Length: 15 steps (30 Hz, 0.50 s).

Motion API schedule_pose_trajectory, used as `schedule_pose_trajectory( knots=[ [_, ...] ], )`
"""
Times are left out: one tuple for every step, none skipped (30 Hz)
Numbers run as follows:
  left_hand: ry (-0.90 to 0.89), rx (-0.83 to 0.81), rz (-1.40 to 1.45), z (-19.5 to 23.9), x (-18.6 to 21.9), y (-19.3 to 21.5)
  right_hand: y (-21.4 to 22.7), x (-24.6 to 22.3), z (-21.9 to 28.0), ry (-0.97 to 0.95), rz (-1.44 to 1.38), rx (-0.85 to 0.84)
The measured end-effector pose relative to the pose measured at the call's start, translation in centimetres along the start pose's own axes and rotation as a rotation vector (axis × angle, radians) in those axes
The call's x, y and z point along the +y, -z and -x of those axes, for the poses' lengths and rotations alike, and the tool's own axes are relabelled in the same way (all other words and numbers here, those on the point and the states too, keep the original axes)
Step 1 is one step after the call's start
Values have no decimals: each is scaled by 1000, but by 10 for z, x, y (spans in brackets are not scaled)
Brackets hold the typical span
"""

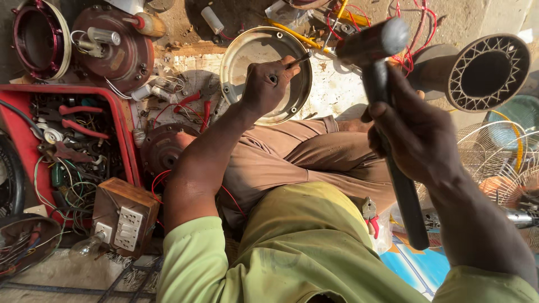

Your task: The person is repairing an electrical motor component. They use a hammer and a metal punch to tap and adjust a central shaft or bearing within a circular metal housing. The person repeatedly positions the punch and strikes it with the hammer to drive the component into place.

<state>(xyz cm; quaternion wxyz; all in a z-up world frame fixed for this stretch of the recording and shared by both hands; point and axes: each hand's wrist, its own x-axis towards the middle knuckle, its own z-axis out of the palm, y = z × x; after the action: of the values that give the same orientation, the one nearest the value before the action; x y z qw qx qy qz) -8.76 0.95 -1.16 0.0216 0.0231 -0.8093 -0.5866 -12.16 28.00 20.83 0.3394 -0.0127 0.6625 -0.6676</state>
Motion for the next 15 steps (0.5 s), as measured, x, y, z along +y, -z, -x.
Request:
schedule_pose_trajectory(
  knots=[
    [-32,21,-3,0,2,-2,-1,-17,11,80,37,78],
    [-65,42,-7,-1,2,-4,-3,-30,18,161,73,156],
    [-64,39,-10,-1,3,-5,-9,-32,15,132,115,128],
    [-64,36,-14,-4,2,-7,-14,-31,12,103,157,100],
    [-57,32,-15,-2,1,-8,-20,-25,10,67,198,71],
    [-43,30,-58,4,1,-11,-24,-18,9,31,239,43],
    [-55,31,-108,-1,2,-9,-28,-10,3,22,281,21],
    [-67,32,-159,-4,3,-6,-30,-5,0,13,322,1],
    [-44,-26,-257,-2,3,-4,-29,0,0,-4,362,-15],
    [-21,-83,-355,-2,1,1,-28,3,5,13,277,18],
    [15,-125,-463,-4,-4,12,-25,2,3,31,189,29],
    [33,-34,-343,-15,-14,24,-21,2,-5,48,101,38],
    [108,16,-188,8,-22,19,-13,7,7,149,26,33],
    [188,72,-38,34,-26,11,-8,10,24,161,-2,44],
    [142,72,-8,33,-31,17,-3,11,18,233,-31,40]
  ],
)
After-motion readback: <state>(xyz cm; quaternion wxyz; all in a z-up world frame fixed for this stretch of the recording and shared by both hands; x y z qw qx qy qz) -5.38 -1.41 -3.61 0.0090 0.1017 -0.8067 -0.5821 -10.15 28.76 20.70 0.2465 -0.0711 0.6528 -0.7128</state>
